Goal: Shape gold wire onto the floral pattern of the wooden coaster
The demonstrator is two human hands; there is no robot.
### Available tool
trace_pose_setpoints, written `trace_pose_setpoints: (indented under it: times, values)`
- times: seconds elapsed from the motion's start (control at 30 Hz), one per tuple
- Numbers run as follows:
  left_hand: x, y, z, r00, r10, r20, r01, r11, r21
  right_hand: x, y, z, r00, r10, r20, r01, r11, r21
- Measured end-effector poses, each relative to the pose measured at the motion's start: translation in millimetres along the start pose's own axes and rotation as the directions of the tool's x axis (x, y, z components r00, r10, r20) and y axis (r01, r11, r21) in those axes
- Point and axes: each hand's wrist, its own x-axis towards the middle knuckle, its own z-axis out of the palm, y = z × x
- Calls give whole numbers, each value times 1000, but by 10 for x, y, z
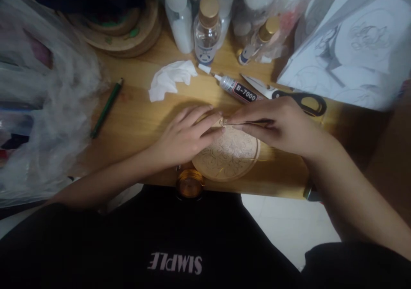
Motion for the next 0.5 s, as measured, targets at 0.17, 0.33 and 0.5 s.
trace_pose_setpoints:
  times: [0.17, 0.33, 0.5]
  values:
    - [-2, 0, 12, 1000, -4, -1, 4, 1000, -15, 0, 16, 2, 998, -54, 13, 54, 999, -4]
    - [-8, 3, 24, 1000, -7, -6, 7, 1000, -30, -20, 1, -34, 995, -81, 60, 84, 995, -47]
    - [-2, 7, 15, 1000, -10, -15, 10, 1000, -19, -41, -22, -19, 981, -175, 82, 186, 971, -153]
